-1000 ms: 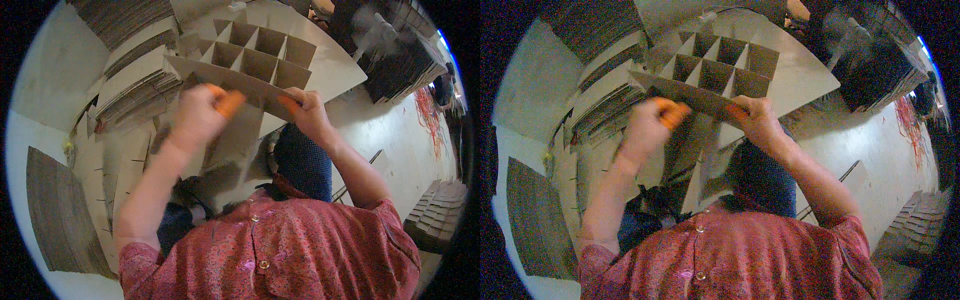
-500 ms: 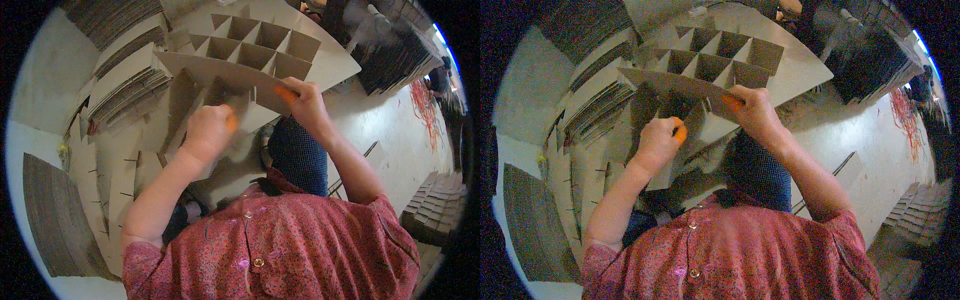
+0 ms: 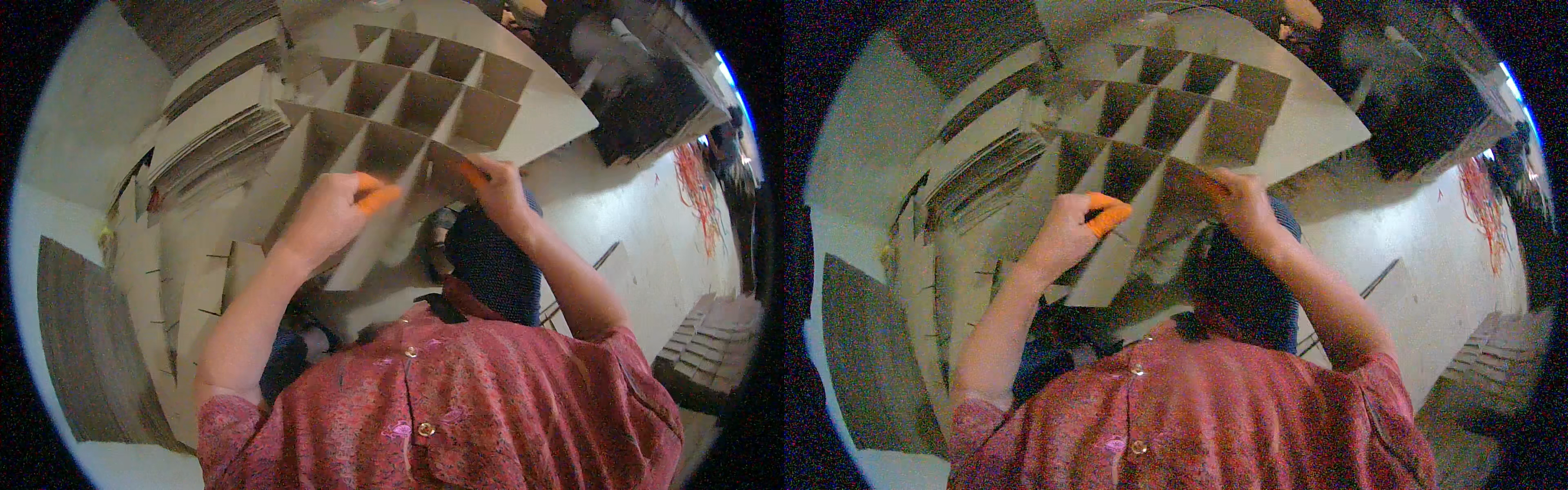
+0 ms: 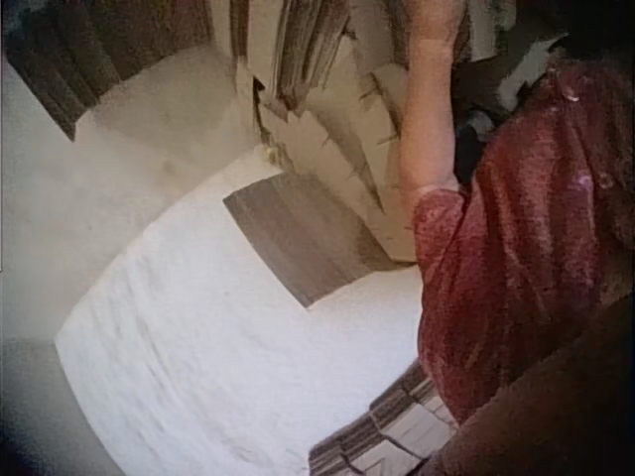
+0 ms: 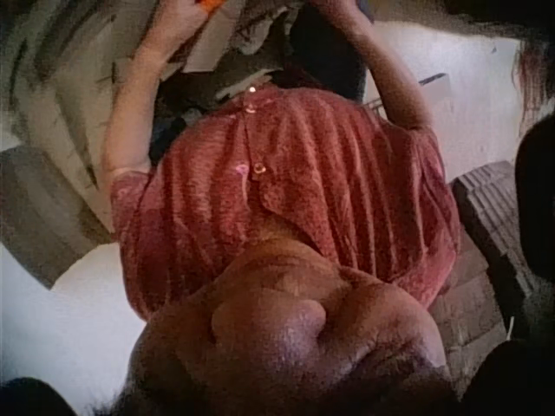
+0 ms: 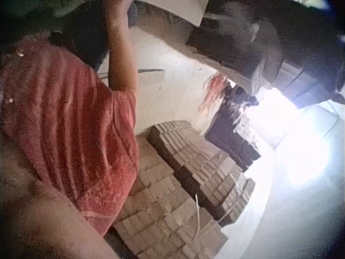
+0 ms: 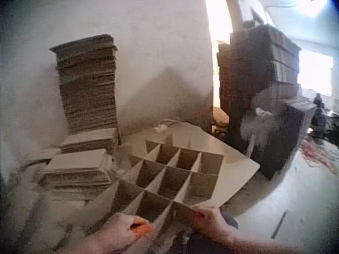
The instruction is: The person sits on the floor and repeatedly picks up flat cardboard sheets, folds them along pre-scored lines to form partitioned dividers, and stacks the finished units on the floor.
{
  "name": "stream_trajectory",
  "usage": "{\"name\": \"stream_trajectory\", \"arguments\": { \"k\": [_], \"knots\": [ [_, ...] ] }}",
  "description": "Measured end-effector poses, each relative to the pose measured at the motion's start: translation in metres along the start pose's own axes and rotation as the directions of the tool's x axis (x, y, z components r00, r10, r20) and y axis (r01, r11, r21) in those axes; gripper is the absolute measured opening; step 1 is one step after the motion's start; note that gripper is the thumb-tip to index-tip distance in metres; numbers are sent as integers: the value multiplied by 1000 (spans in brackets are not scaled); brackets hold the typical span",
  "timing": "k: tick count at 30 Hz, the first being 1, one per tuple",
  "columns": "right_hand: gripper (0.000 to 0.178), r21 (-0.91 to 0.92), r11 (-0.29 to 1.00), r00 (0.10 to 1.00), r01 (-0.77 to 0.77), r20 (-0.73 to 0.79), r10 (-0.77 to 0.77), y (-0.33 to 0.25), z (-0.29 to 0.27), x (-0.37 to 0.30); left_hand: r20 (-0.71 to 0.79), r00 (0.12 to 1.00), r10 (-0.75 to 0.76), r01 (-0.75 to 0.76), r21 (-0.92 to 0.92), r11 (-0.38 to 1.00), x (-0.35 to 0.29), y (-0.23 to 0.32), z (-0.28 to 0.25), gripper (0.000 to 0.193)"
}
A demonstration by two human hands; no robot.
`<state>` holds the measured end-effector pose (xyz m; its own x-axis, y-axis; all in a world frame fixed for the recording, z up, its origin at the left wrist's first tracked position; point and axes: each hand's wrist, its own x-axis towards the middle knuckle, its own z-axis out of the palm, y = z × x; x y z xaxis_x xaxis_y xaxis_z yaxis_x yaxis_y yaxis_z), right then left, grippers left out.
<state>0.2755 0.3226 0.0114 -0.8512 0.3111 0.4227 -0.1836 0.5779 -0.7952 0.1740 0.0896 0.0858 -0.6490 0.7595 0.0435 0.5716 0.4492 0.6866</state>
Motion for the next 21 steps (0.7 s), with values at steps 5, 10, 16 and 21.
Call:
{"name": "stream_trajectory", "arguments": {
  "k": [5,10,16,21],
  "knots": [
    [13,-170,976,990,-137,-44,131,-5,-17,8,-597,791,130,24,243,970,13,-55,-76,25],
    [12,-95,992,990,-85,-120,73,4,5,21,-635,736,234,403,689,602,49,-174,-136,41],
    [21,-77,985,988,-152,-52,148,6,1,26,-356,925,-133,353,677,646,81,-182,-169,31],
    [37,-155,983,951,93,-280,-134,-26,-1,32,-636,771,32,272,374,887,60,-172,-183,19]
  ]
}}
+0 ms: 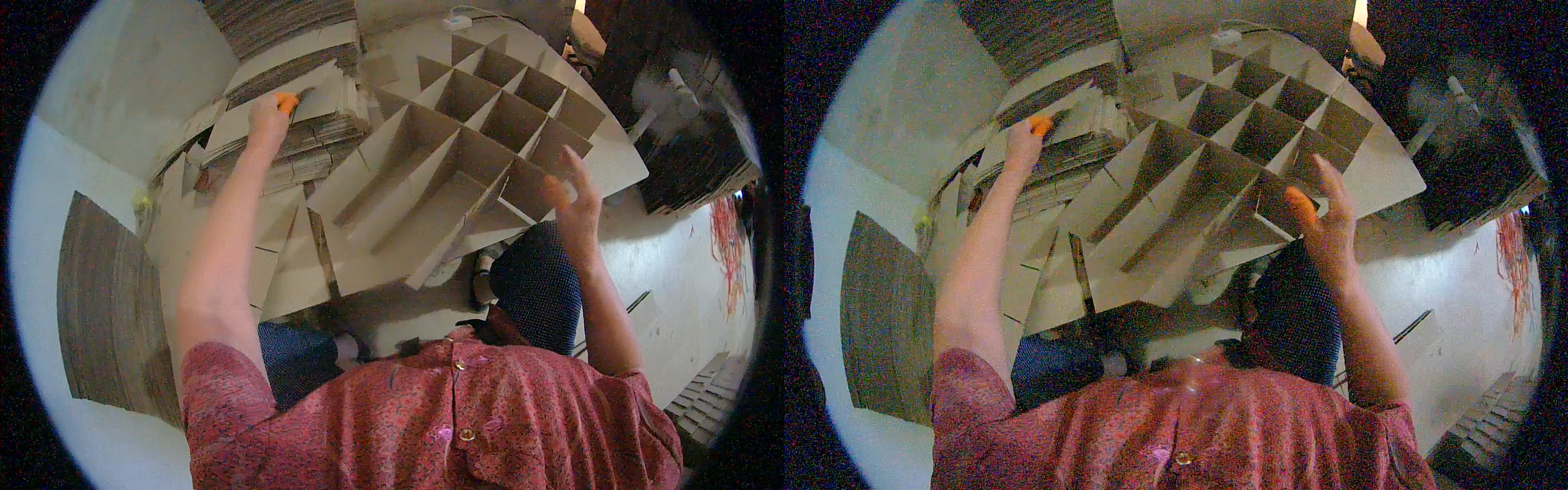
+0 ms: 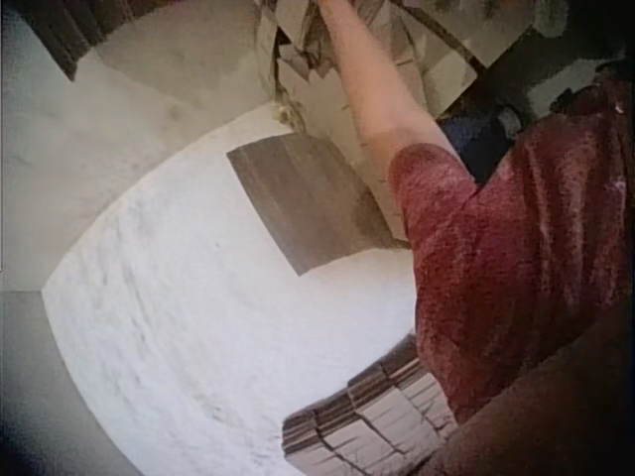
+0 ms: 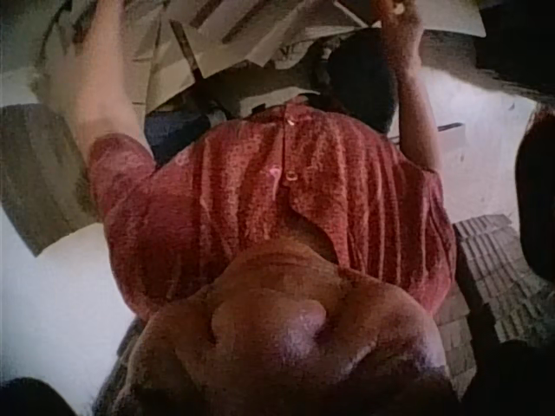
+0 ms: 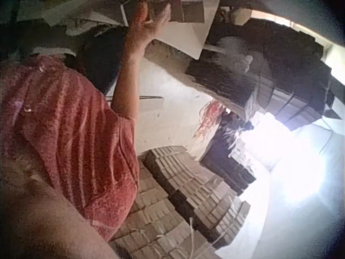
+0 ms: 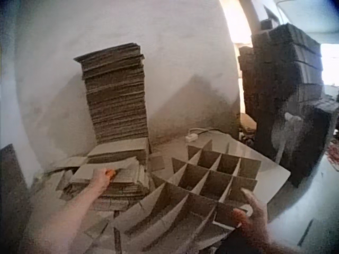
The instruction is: The person sits on the floor and repeatedly picks up flat cardboard sheets, folds them along pre-scored lines to form partitioned dividers, and stacks the finished units on the floor.
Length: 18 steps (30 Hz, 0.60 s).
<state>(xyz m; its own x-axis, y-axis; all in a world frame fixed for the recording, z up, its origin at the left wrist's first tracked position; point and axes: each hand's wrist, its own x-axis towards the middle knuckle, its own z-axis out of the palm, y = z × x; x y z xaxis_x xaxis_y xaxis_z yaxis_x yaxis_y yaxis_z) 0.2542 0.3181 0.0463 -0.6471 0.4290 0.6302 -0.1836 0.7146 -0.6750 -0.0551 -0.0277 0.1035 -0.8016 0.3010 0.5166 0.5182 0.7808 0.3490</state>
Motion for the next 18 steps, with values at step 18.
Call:
{"name": "stream_trajectory", "arguments": {
  "k": [18],
  "knots": [
    [14,278,952,982,-130,167,86,-96,-13,-16,21,994,-112,81,-818,569,-47,77,-24,45]
  ]
}}
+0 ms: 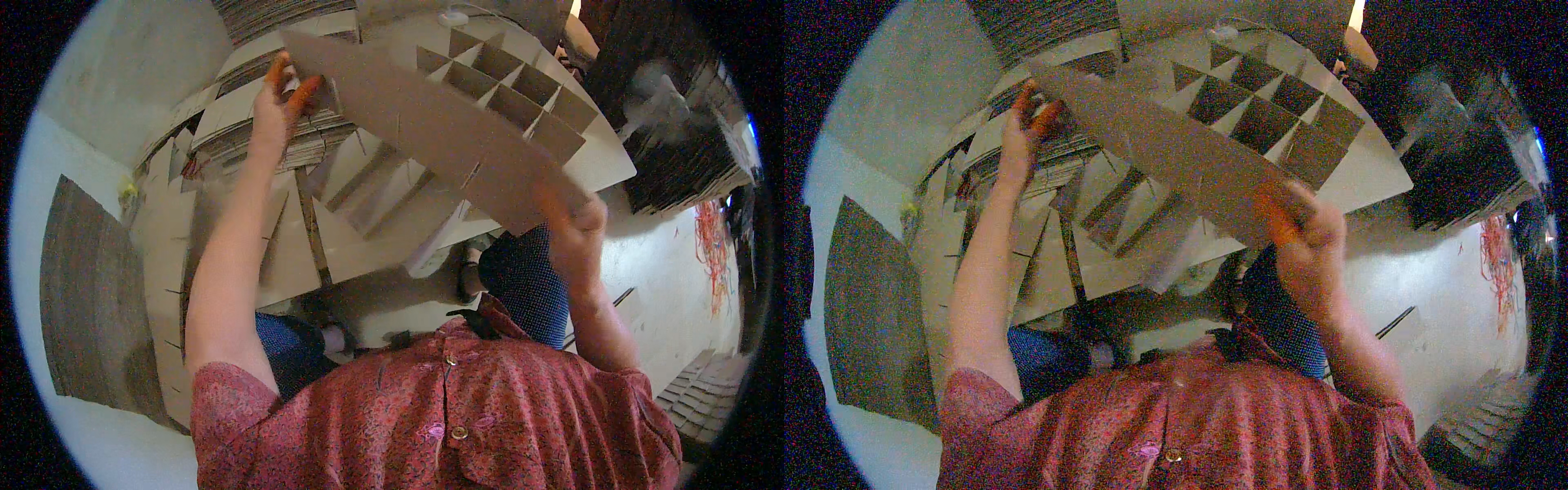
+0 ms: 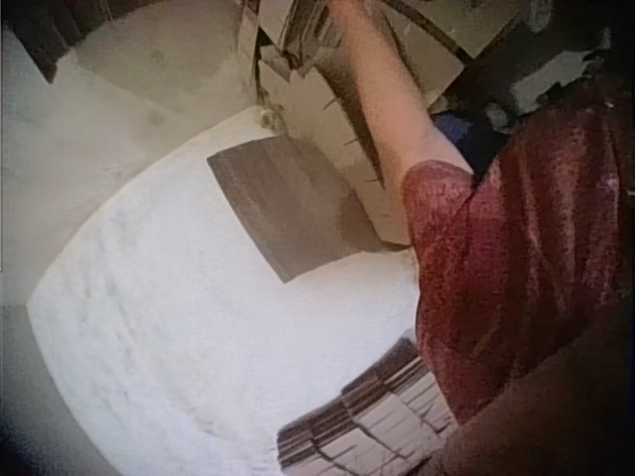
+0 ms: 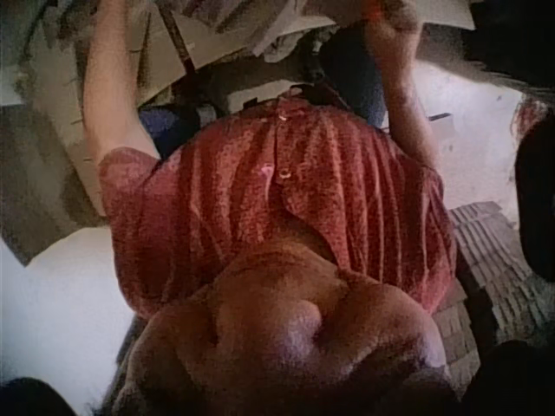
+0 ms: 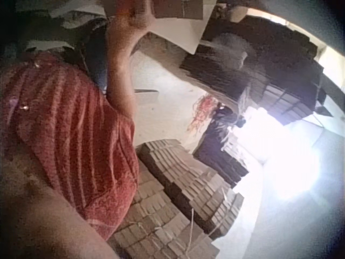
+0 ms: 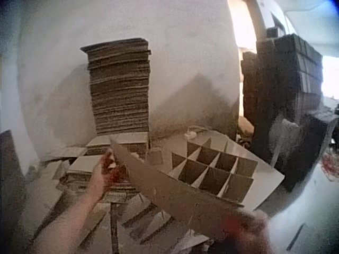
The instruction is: The person sits on the floor and repeatedly picks up flat cardboard sheets, folds them along pre-scored lines to form partitioned dividers, and stacks the finished units on the floor.
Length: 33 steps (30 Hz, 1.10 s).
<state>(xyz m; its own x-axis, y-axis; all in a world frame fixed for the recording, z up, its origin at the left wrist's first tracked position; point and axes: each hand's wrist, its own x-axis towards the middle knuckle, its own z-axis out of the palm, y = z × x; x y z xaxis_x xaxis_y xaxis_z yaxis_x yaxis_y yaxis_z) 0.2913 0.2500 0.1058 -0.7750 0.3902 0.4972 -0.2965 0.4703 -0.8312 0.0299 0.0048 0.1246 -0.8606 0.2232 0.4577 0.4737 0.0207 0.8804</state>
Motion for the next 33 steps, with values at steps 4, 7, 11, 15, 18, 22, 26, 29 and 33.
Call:
{"name": "stream_trajectory", "arguments": {
  "k": [4,7,11,15,18,22,26,29,33],
  "knots": [
    [13,-270,959,991,88,117,-58,-9,3,-9,124,981,-150,150,9,989,5,-40,-9,40],
    [14,-238,961,990,140,61,-129,-15,3,-12,101,988,-114,108,55,993,4,-41,-10,33],
    [14,-273,954,991,122,80,-104,-3,1,-19,152,973,-175,165,80,983,-2,-48,-16,30],
    [14,-123,985,970,-119,199,142,5,13,-28,239,910,-339,321,114,940,-19,-81,-16,31],
    [14,-68,986,963,-151,216,162,34,14,-48,229,894,-385,333,235,913,-20,-101,-28,35],
    [18,-141,981,938,-136,301,173,36,7,-38,-17,966,-257,239,433,869,-31,-89,-38,33],
    [24,-214,975,981,-55,172,93,16,-1,-21,-152,971,186,-95,471,877,-85,-15,-13,25],
    [34,-241,970,989,21,148,16,18,-4,-20,110,933,343,-357,410,839,-145,24,21,21],
    [39,-281,931,940,235,309,-144,40,-5,-30,325,923,205,-357,526,772,-198,37,68,20]
  ]
}}
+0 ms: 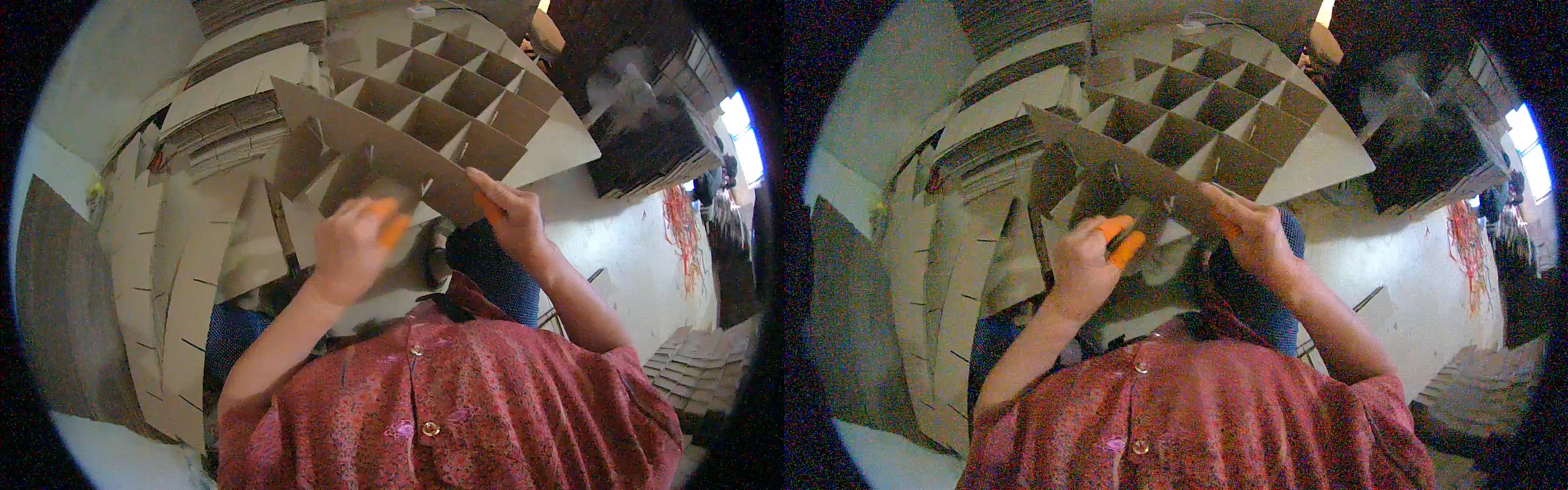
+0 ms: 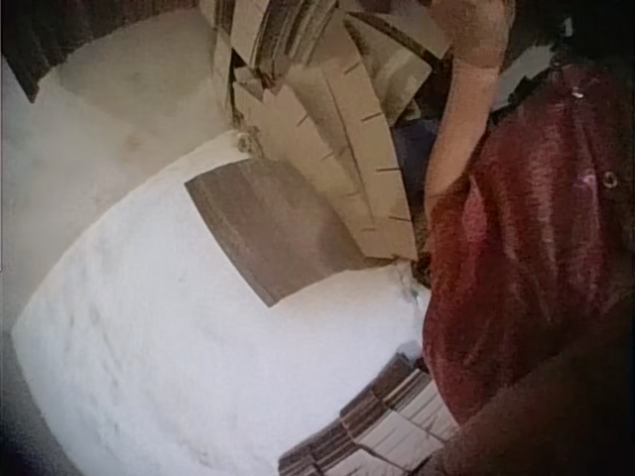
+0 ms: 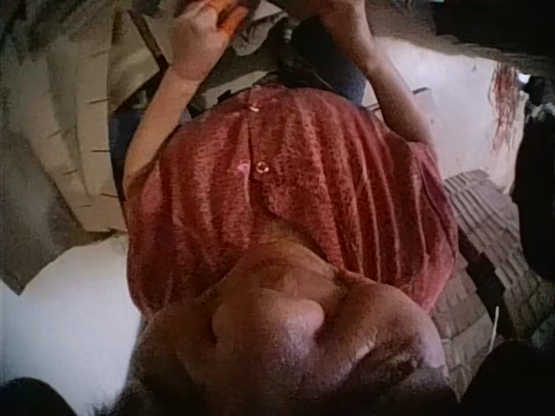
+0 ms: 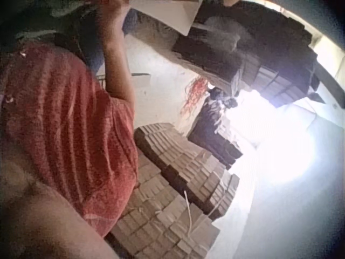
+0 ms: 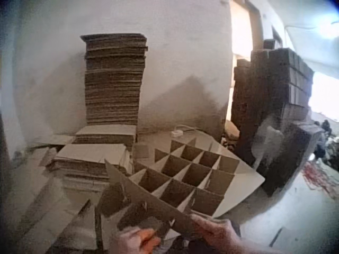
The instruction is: The person sits on the floor and repeatedly picks up flat cardboard sheets, folds them along pre-scored lines to form partitioned dividers, and stacks the finished units on the floor.
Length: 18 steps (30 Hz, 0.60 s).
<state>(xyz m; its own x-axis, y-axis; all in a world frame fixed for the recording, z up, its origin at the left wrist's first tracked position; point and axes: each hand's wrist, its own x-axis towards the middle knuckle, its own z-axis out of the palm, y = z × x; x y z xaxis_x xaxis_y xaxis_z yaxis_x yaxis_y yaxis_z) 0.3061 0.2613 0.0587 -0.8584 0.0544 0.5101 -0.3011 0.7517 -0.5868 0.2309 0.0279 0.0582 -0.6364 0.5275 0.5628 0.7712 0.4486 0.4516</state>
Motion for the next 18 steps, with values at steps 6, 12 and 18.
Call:
{"name": "stream_trajectory", "arguments": {
  "k": [6,12,18],
  "knots": [
    [38,-36,976,976,215,-39,-216,20,4,-17,-27,1000,3,-5,-87,996,-4,-7,7,17],
    [48,-196,971,986,140,114,-119,-6,-22,9,-404,914,-44,36,-29,999,-8,-51,-23,33],
    [57,-147,959,957,243,197,-213,-57,3,93,-533,772,-346,301,-174,938,-24,-120,-10,44]
  ]
}}
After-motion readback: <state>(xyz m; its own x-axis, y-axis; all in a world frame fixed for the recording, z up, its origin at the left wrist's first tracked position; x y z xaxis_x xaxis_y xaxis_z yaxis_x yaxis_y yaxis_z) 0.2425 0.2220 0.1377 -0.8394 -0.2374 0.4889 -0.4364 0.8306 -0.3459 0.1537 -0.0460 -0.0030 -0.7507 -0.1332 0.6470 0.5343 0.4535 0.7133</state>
